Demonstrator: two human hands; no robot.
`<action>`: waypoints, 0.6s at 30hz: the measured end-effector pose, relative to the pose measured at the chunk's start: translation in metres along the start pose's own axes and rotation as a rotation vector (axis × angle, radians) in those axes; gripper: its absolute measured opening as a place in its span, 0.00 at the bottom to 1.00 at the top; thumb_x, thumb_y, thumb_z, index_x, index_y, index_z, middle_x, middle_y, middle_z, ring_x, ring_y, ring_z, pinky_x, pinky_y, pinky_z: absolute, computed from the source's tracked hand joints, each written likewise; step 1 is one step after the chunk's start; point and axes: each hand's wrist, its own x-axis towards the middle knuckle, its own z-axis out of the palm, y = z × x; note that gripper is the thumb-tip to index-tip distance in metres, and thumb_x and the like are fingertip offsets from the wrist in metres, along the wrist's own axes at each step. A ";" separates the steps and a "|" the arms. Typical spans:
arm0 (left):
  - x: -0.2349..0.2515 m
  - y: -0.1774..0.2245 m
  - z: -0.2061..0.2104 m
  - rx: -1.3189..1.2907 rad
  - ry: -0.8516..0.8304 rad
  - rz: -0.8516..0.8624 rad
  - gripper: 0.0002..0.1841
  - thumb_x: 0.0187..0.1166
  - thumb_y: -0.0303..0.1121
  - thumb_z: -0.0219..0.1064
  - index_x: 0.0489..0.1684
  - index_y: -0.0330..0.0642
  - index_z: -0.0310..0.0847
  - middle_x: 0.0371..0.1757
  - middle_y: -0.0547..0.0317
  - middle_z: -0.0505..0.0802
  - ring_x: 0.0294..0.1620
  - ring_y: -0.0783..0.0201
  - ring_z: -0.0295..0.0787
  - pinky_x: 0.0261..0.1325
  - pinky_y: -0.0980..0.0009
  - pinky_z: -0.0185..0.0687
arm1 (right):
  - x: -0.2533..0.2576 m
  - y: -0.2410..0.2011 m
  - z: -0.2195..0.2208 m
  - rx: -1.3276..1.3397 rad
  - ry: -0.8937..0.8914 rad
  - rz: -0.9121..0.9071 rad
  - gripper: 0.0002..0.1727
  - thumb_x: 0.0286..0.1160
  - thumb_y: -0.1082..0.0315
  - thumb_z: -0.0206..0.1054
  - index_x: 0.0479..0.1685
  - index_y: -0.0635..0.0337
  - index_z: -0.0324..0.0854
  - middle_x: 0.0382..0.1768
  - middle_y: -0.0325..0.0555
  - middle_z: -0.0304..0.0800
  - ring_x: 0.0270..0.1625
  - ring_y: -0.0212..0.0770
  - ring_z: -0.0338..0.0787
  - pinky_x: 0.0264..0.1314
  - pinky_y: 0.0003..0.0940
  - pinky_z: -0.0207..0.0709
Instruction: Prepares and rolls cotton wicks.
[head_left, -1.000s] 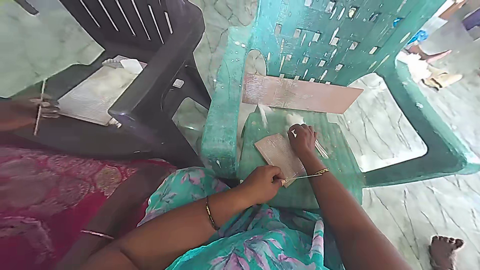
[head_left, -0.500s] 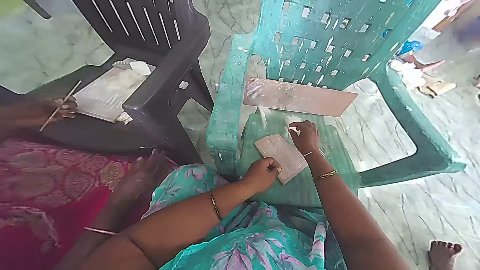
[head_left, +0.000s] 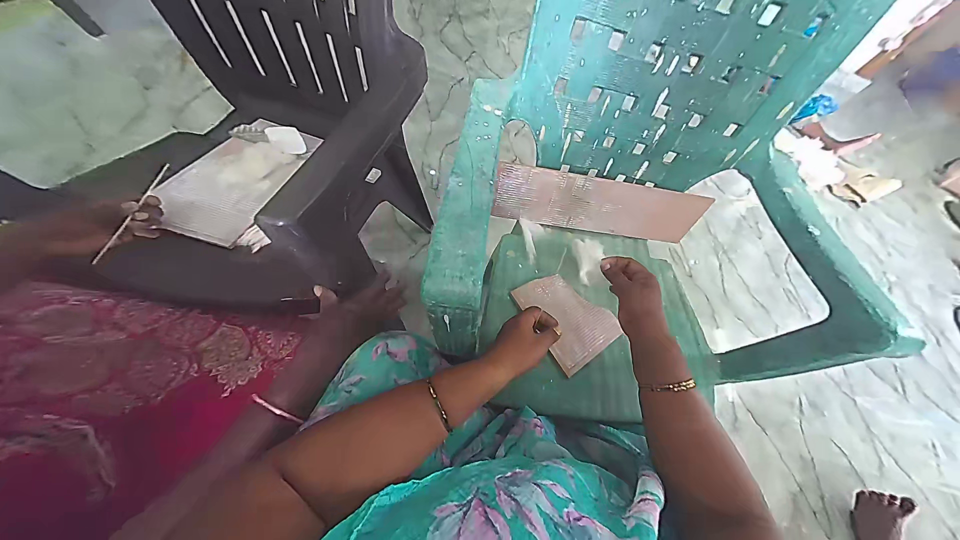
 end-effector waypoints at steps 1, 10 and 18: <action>0.000 0.000 0.001 -0.015 0.009 0.005 0.16 0.88 0.35 0.63 0.64 0.33 0.80 0.60 0.46 0.87 0.55 0.59 0.85 0.62 0.61 0.80 | -0.010 -0.005 -0.005 0.141 -0.007 0.055 0.03 0.83 0.69 0.65 0.47 0.58 0.83 0.42 0.37 0.86 0.47 0.32 0.83 0.55 0.37 0.78; -0.005 -0.013 0.012 -0.191 0.027 0.181 0.15 0.86 0.37 0.66 0.63 0.36 0.81 0.49 0.56 0.87 0.39 0.70 0.80 0.46 0.72 0.79 | -0.096 -0.003 -0.013 0.337 -0.165 0.062 0.09 0.80 0.79 0.63 0.50 0.60 0.85 0.38 0.36 0.91 0.39 0.27 0.88 0.46 0.25 0.83; -0.015 -0.025 0.016 -0.144 -0.017 0.258 0.08 0.83 0.30 0.69 0.51 0.36 0.85 0.37 0.62 0.87 0.34 0.74 0.80 0.41 0.76 0.78 | -0.127 0.000 -0.003 -0.109 -0.220 -0.093 0.13 0.80 0.72 0.69 0.60 0.60 0.82 0.39 0.41 0.93 0.35 0.29 0.88 0.42 0.30 0.82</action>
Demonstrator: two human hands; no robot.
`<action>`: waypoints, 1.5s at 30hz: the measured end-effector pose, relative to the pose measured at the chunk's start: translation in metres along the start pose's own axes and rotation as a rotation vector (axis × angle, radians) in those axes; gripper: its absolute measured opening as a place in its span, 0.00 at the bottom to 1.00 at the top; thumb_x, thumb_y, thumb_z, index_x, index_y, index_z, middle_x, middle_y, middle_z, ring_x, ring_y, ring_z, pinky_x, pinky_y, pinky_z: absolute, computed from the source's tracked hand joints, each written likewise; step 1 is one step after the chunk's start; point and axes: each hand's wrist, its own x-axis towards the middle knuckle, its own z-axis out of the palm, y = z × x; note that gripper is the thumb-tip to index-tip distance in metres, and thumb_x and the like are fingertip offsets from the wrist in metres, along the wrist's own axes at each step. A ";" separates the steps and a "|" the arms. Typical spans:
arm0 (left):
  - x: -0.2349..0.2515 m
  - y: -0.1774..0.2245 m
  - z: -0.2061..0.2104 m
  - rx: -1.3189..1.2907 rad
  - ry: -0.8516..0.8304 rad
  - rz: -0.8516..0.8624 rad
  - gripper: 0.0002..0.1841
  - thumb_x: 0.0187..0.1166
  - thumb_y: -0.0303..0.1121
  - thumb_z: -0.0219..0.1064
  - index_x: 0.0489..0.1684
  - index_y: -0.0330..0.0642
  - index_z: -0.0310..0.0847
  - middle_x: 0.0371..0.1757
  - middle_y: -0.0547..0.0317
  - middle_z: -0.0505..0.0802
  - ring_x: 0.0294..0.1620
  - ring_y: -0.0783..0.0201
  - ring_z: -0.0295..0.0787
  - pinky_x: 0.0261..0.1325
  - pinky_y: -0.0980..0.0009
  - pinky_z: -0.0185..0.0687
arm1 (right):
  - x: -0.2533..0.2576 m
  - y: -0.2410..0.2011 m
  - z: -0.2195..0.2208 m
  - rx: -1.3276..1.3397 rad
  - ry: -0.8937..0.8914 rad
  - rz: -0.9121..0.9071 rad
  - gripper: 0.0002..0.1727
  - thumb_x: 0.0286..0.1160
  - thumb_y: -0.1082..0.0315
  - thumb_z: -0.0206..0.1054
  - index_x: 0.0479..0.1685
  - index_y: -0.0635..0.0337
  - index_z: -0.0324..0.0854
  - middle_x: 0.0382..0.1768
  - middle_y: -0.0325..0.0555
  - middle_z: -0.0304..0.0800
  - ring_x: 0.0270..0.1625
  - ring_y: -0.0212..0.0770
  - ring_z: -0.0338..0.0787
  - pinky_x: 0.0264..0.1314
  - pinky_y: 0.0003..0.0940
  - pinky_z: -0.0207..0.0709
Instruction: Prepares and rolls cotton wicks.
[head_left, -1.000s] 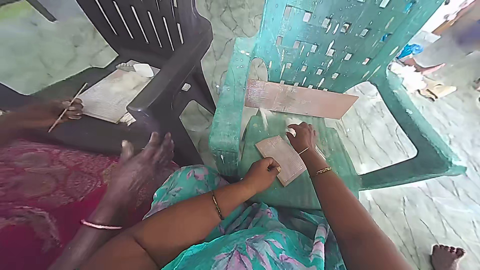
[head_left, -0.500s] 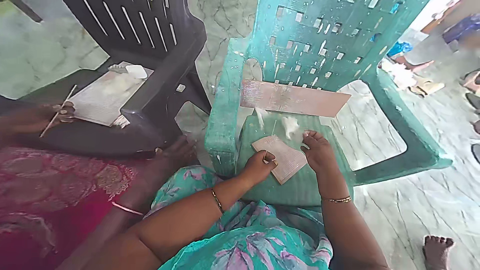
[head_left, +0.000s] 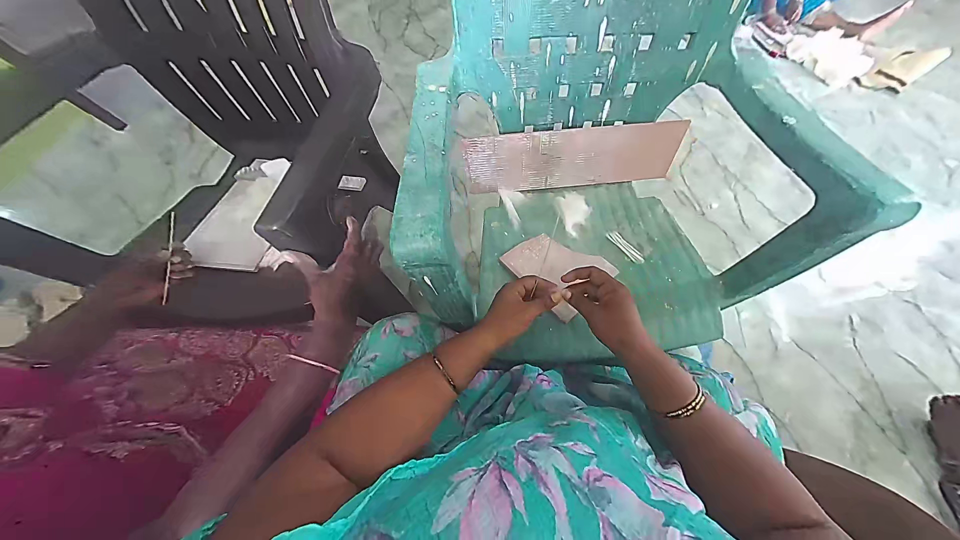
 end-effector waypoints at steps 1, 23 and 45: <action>0.000 -0.002 0.000 0.003 0.020 0.005 0.06 0.83 0.30 0.69 0.48 0.37 0.85 0.35 0.62 0.86 0.32 0.74 0.79 0.40 0.76 0.77 | 0.000 0.002 0.000 -0.014 0.012 -0.023 0.12 0.82 0.72 0.67 0.60 0.60 0.82 0.39 0.43 0.93 0.36 0.31 0.88 0.42 0.33 0.81; 0.002 0.007 0.000 -0.212 0.130 -0.008 0.09 0.85 0.28 0.65 0.59 0.40 0.81 0.36 0.64 0.85 0.27 0.76 0.76 0.32 0.81 0.75 | 0.005 0.004 0.011 0.288 0.048 0.145 0.05 0.83 0.69 0.67 0.45 0.60 0.86 0.36 0.35 0.91 0.37 0.26 0.85 0.43 0.24 0.77; 0.020 0.021 -0.006 -0.238 0.223 -0.202 0.08 0.88 0.29 0.63 0.56 0.39 0.85 0.36 0.62 0.84 0.27 0.74 0.74 0.32 0.80 0.72 | 0.177 0.056 -0.015 -0.545 0.182 0.086 0.21 0.77 0.60 0.71 0.62 0.65 0.83 0.48 0.61 0.93 0.57 0.67 0.89 0.64 0.75 0.70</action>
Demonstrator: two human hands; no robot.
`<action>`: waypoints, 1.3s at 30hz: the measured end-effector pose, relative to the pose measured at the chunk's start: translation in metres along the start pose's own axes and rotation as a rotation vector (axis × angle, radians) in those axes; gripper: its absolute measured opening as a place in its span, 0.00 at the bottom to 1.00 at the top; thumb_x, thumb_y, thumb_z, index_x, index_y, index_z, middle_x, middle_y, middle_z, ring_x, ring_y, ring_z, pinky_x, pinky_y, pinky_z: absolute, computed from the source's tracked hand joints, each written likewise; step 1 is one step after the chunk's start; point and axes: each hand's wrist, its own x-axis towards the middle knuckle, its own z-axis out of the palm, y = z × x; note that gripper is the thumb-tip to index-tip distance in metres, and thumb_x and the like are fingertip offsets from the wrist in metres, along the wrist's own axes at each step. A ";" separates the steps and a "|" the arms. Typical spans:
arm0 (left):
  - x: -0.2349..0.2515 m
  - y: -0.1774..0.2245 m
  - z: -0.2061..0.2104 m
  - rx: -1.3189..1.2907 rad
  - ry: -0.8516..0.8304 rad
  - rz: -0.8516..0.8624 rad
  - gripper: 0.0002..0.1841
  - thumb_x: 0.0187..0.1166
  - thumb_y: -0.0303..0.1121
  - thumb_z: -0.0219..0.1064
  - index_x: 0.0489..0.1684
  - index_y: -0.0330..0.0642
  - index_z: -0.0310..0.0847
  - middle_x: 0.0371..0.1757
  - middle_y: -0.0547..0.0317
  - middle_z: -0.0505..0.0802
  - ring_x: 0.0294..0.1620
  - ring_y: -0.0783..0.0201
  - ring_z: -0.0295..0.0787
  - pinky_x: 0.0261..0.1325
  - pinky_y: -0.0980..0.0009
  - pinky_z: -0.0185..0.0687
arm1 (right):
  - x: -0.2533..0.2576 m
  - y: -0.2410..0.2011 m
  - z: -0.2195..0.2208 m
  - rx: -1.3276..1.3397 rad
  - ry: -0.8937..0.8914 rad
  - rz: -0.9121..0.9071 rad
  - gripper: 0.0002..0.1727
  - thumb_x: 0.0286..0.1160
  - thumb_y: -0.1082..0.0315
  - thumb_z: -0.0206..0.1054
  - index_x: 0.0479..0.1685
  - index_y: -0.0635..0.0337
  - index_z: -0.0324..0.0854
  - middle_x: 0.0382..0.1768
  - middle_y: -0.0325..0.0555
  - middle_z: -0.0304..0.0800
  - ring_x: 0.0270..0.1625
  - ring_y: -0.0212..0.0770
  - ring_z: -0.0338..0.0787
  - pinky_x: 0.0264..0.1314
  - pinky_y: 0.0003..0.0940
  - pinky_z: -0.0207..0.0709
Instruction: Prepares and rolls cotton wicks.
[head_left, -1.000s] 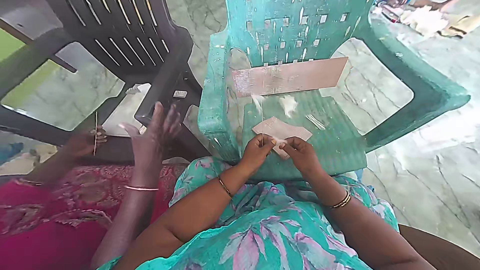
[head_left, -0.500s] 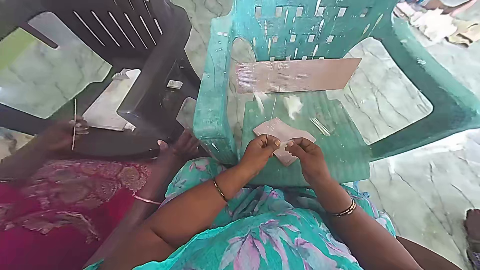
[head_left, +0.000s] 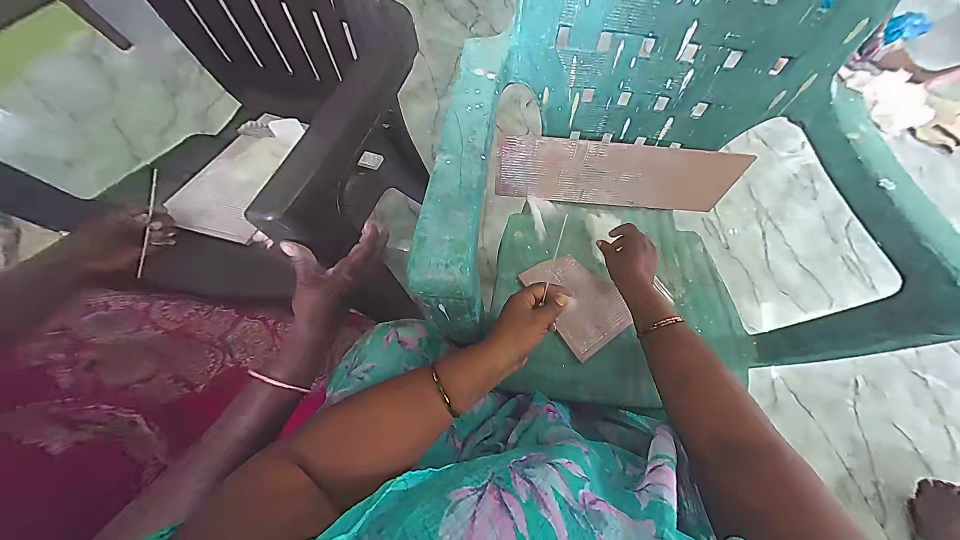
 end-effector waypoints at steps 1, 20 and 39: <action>0.000 0.001 -0.001 0.003 0.000 -0.001 0.08 0.87 0.29 0.63 0.56 0.39 0.85 0.38 0.62 0.85 0.27 0.74 0.75 0.33 0.80 0.73 | 0.001 0.000 -0.001 -0.004 0.002 0.003 0.21 0.78 0.60 0.71 0.63 0.66 0.83 0.49 0.62 0.92 0.59 0.68 0.88 0.64 0.75 0.70; -0.017 -0.012 -0.001 0.097 -0.123 0.106 0.12 0.78 0.24 0.72 0.57 0.40 0.82 0.33 0.65 0.89 0.25 0.77 0.76 0.29 0.81 0.71 | -0.165 -0.038 -0.052 0.806 -0.248 0.098 0.02 0.81 0.70 0.68 0.42 0.56 0.85 0.33 0.34 0.85 0.34 0.26 0.81 0.42 0.24 0.76; -0.018 -0.014 -0.001 0.030 -0.195 0.060 0.05 0.88 0.31 0.63 0.43 0.41 0.82 0.33 0.63 0.87 0.23 0.77 0.74 0.26 0.82 0.70 | -0.178 -0.040 -0.036 1.003 -0.219 0.168 0.05 0.82 0.70 0.66 0.49 0.58 0.85 0.37 0.34 0.89 0.37 0.26 0.85 0.41 0.22 0.79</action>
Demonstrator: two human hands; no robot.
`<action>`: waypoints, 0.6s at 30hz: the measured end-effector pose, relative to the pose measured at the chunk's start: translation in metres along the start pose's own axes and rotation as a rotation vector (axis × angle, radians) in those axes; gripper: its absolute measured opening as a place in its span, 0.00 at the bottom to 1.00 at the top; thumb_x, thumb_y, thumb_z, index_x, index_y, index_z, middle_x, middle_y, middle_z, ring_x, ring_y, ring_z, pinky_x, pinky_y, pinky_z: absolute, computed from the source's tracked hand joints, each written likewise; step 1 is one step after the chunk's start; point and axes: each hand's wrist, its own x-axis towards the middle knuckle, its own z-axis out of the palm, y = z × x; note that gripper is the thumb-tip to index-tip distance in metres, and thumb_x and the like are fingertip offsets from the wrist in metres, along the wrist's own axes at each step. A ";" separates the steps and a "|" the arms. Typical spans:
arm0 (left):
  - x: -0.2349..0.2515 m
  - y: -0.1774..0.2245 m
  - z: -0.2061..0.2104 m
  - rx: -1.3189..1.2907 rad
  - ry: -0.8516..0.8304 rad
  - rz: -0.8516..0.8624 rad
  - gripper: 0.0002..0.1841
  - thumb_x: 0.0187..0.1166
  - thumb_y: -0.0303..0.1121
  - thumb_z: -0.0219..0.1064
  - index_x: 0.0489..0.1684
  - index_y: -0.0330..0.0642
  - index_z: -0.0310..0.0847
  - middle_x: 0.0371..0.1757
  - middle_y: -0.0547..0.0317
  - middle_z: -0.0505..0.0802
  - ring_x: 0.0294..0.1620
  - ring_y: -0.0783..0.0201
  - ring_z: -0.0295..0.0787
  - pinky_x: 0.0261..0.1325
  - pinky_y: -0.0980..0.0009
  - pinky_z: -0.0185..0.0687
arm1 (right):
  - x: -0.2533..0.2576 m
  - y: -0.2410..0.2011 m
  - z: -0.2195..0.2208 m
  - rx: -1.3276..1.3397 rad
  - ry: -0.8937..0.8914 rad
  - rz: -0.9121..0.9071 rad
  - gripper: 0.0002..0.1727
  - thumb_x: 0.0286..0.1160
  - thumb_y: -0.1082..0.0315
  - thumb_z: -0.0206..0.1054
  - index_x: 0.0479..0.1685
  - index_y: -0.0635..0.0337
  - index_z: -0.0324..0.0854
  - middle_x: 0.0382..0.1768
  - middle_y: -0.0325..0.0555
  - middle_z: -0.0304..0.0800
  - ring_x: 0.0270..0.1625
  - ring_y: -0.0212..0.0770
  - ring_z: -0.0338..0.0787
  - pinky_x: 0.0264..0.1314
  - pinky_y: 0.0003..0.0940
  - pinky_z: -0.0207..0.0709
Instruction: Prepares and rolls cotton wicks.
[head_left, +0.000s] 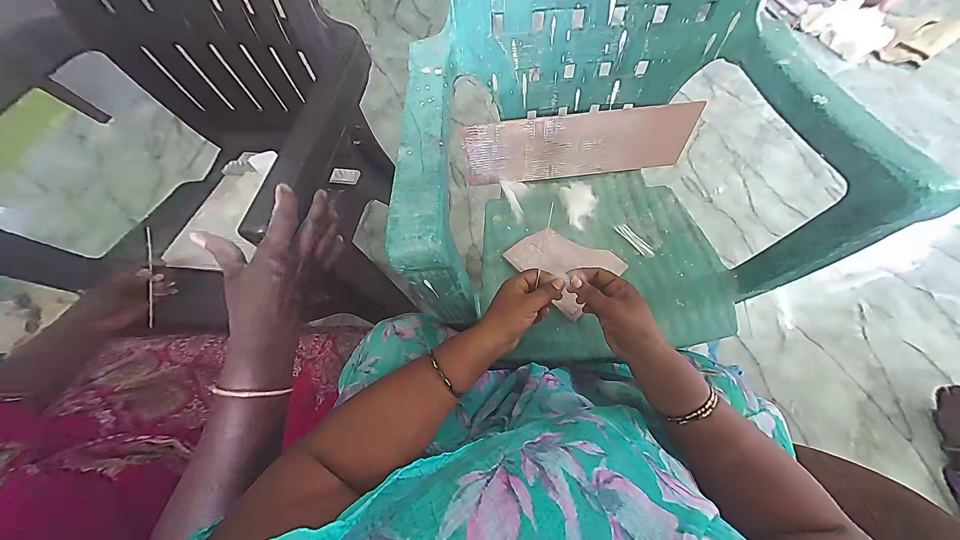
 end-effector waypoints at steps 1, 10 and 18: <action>0.000 0.000 0.000 0.013 -0.003 -0.002 0.05 0.88 0.31 0.63 0.43 0.41 0.82 0.33 0.63 0.87 0.22 0.77 0.74 0.26 0.82 0.70 | 0.001 0.001 0.001 -0.024 0.002 -0.005 0.04 0.82 0.71 0.67 0.46 0.59 0.85 0.35 0.34 0.89 0.35 0.25 0.84 0.40 0.22 0.78; 0.001 0.003 0.000 0.062 0.014 -0.028 0.04 0.86 0.31 0.65 0.44 0.41 0.84 0.33 0.63 0.87 0.23 0.76 0.74 0.26 0.82 0.69 | 0.005 0.001 -0.001 -0.044 0.063 0.012 0.04 0.84 0.70 0.64 0.42 0.57 0.84 0.31 0.33 0.85 0.31 0.25 0.81 0.40 0.23 0.78; 0.005 0.002 -0.003 0.363 0.070 -0.044 0.09 0.87 0.35 0.65 0.43 0.37 0.83 0.33 0.57 0.85 0.28 0.69 0.76 0.34 0.72 0.74 | 0.015 0.013 -0.004 -0.309 0.130 0.014 0.08 0.82 0.64 0.70 0.45 0.60 0.85 0.43 0.44 0.85 0.47 0.37 0.82 0.51 0.39 0.76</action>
